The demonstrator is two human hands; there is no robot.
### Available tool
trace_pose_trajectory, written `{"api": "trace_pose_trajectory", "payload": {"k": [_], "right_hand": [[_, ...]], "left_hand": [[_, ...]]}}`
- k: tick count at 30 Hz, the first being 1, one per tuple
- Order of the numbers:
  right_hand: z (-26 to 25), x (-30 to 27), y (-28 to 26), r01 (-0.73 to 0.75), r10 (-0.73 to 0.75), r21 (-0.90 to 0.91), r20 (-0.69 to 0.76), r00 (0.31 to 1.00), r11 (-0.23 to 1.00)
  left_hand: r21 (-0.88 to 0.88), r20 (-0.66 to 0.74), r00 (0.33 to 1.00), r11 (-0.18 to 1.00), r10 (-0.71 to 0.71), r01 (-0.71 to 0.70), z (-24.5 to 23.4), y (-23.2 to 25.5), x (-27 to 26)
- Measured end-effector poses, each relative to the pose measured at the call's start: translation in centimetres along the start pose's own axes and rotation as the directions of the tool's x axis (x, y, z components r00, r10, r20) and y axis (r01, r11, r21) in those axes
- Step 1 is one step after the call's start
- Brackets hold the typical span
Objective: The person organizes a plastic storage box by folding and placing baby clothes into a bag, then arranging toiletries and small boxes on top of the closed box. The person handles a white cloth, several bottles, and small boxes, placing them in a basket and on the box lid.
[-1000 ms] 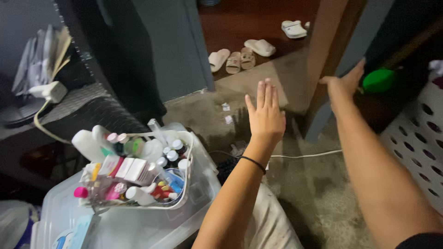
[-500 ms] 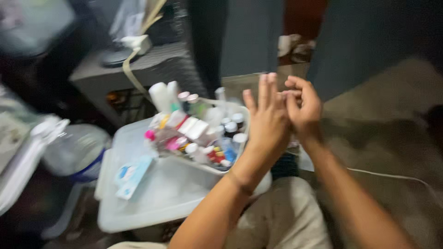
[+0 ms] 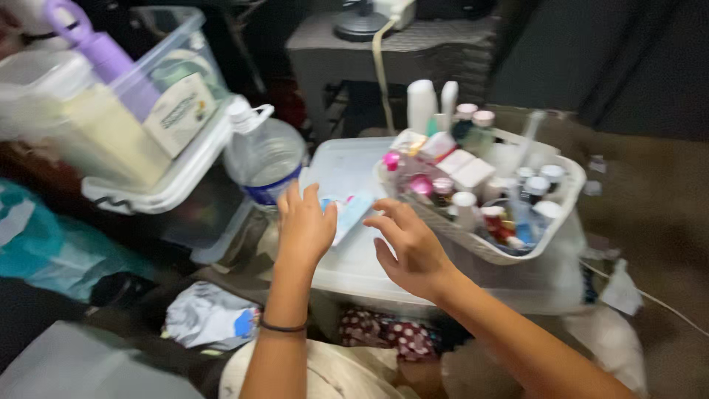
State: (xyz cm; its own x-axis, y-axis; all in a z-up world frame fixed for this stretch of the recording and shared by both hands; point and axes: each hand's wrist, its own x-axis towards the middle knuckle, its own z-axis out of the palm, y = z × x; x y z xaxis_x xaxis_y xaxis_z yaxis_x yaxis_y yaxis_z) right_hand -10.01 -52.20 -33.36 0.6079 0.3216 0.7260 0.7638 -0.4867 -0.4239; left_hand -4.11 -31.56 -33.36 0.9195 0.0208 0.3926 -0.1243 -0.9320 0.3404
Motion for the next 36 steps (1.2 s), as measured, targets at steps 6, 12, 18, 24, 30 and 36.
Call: {"api": "trace_pose_trajectory", "payload": {"k": [6, 12, 18, 24, 30, 36], "right_hand": [[6.6, 0.0, 0.8, -0.087, 0.107, -0.127, 0.159, 0.982, 0.988], [9.3, 0.6, 0.9, -0.09, 0.12, -0.212, 0.135, 0.984, 0.973], [9.7, 1.9, 1.6, -0.062, 0.088, -0.146, 0.18, 0.98, 0.987], [8.2, 1.0, 0.9, -0.05, 0.066, -0.137, 0.115, 0.991, 0.989], [4.8, -1.1, 0.8, 0.016, -0.002, -0.195, 0.069, 0.998, 0.981], [0.6, -1.9, 1.4, 0.071, -0.093, -0.431, -0.031, 0.995, 0.9]], "left_hand": [[-0.142, 0.116, 0.992, 0.988, -0.052, 0.068, 2.5, -5.5, -3.0], [-0.203, 0.063, 0.998, 0.979, -0.006, 0.019, 2.6, -5.7, -3.2], [-0.343, -0.178, 0.982, 0.939, -0.06, -0.005, 3.9, -6.5, -0.3], [-0.202, -0.189, 0.982, 0.977, 0.028, -0.066, 5.0, -6.5, -0.1], [-0.447, -0.175, 0.982, 0.882, 0.075, -0.147, 5.6, -6.3, -0.2], [-0.512, -0.228, 0.956, 0.813, 0.183, -0.277, 5.6, -5.9, -0.4]]}}
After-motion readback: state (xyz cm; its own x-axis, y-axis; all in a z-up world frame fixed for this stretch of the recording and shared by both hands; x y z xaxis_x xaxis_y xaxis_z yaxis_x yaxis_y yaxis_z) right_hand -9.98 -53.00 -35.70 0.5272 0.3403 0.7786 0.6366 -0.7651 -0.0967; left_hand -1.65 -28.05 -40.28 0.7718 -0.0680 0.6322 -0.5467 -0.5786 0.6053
